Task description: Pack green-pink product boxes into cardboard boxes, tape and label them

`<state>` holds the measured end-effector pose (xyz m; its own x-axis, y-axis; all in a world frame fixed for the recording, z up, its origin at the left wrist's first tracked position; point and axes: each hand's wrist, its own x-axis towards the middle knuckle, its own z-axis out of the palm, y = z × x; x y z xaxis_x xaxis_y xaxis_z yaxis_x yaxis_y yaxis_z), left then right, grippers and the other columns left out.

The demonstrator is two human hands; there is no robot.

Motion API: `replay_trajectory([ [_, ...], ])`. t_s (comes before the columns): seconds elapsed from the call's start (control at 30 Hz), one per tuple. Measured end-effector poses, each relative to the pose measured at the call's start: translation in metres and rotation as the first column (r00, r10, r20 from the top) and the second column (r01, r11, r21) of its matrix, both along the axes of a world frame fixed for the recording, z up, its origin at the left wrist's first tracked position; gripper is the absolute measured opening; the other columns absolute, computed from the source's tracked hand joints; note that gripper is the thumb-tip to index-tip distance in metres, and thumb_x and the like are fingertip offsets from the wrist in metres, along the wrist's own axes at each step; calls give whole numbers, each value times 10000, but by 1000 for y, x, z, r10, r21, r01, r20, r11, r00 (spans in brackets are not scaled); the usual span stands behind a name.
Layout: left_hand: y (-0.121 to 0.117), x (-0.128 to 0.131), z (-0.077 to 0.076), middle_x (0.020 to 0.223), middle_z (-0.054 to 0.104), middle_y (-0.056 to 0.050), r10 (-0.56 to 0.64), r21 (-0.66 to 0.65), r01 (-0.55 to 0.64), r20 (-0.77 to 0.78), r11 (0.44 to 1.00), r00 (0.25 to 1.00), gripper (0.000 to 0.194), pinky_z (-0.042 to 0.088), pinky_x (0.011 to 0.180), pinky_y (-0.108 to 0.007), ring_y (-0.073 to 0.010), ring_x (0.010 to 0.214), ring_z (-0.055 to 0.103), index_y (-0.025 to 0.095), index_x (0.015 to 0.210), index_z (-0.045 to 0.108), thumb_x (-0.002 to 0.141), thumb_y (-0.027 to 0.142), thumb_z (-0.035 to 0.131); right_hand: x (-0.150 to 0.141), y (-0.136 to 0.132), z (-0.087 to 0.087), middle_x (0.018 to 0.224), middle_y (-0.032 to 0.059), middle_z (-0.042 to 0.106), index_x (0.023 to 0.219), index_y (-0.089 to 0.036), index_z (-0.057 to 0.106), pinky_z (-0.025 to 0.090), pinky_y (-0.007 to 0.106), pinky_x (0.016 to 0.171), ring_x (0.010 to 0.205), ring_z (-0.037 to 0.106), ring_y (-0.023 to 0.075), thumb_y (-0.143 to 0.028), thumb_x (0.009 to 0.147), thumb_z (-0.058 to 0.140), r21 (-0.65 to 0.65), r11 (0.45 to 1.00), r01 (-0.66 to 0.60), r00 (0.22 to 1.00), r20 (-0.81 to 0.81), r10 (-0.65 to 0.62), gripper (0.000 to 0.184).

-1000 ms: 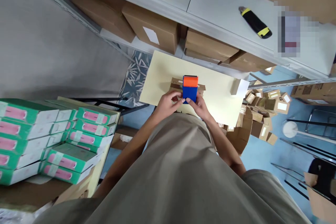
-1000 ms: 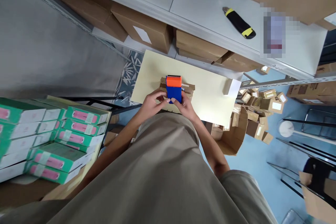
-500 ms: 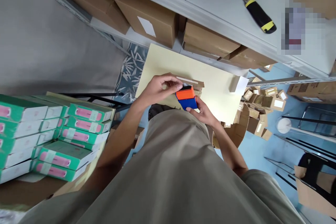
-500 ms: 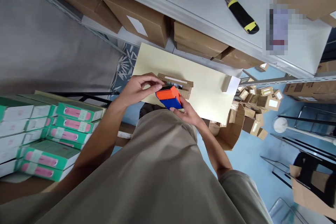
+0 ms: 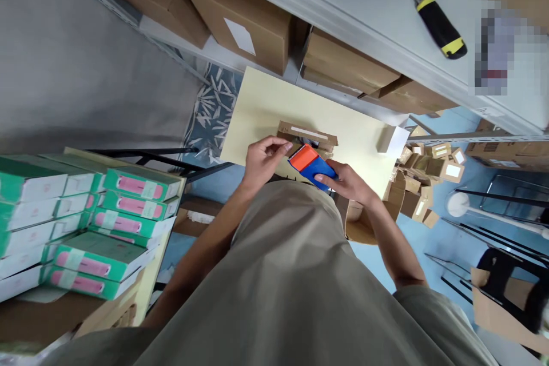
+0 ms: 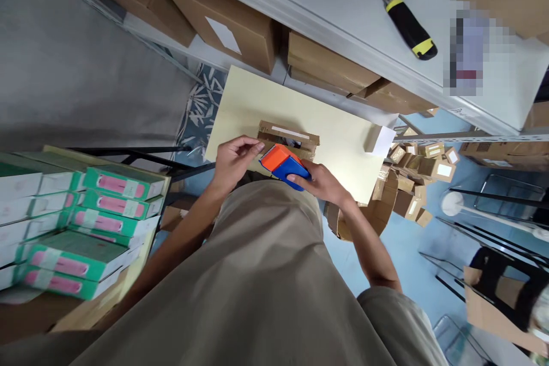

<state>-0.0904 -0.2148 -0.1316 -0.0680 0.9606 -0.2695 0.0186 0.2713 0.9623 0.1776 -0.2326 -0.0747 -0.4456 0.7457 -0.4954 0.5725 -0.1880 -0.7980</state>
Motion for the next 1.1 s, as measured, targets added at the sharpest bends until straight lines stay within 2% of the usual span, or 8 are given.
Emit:
replay_trajectory([
  [0.13,-9,-1,-21,822,779,-52,183,-89,-176,75,980,980,529,579,707,-310,-176,736,680,187,921,824,802,692,928,15,23,24,807,25,716,975,-232,687,425,324,635,695,617,194,-829,1048,609,-74,980,-183,976,108,190,606],
  [0.3,5,-8,-38,782,763,-33,259,-108,-248,112,963,959,533,590,704,-300,-166,725,679,196,897,812,767,694,951,15,64,38,840,40,765,980,-229,731,467,321,640,727,688,209,-817,1021,657,-155,958,-242,961,100,258,594],
  [0.5,6,1,-59,785,746,-17,362,-144,-340,177,929,915,528,637,690,-293,-141,687,675,201,915,797,785,692,940,-3,109,42,774,35,775,894,-219,736,508,315,623,684,716,199,-837,922,780,-319,904,-286,945,61,320,620],
  [0.63,1,8,-76,757,699,1,384,-205,-339,249,918,889,561,716,786,-346,-153,740,731,204,891,739,805,730,916,-12,122,36,745,47,776,871,-208,750,503,321,600,650,698,193,-870,881,805,-373,880,-292,935,79,344,665],
  [0.73,2,2,-85,744,658,18,463,-241,-410,233,879,855,555,739,802,-357,-142,726,723,210,895,707,813,719,910,-9,125,31,753,54,784,860,-206,744,511,325,608,663,710,198,-871,895,786,-401,861,-312,916,113,385,667],
  [0.87,4,-13,-90,743,627,36,559,-265,-505,199,822,805,545,744,763,-326,-104,669,644,213,915,711,791,693,936,6,129,34,758,57,787,890,-206,756,527,330,610,669,733,207,-847,915,780,-417,866,-275,901,202,383,642],
  [1.0,3,-19,-88,783,643,22,551,-294,-479,258,827,794,604,754,764,-339,-98,687,624,207,901,707,727,721,974,14,138,42,793,69,809,939,-200,783,571,335,625,699,763,218,-832,923,785,-450,848,-281,899,186,396,631],
  [1.1,-1,-17,-89,795,629,19,537,-305,-459,258,834,803,626,763,778,-368,-108,702,638,212,923,686,748,754,946,12,145,42,816,77,824,951,-205,788,595,329,628,716,779,220,-839,924,778,-465,836,-291,902,158,402,635],
])
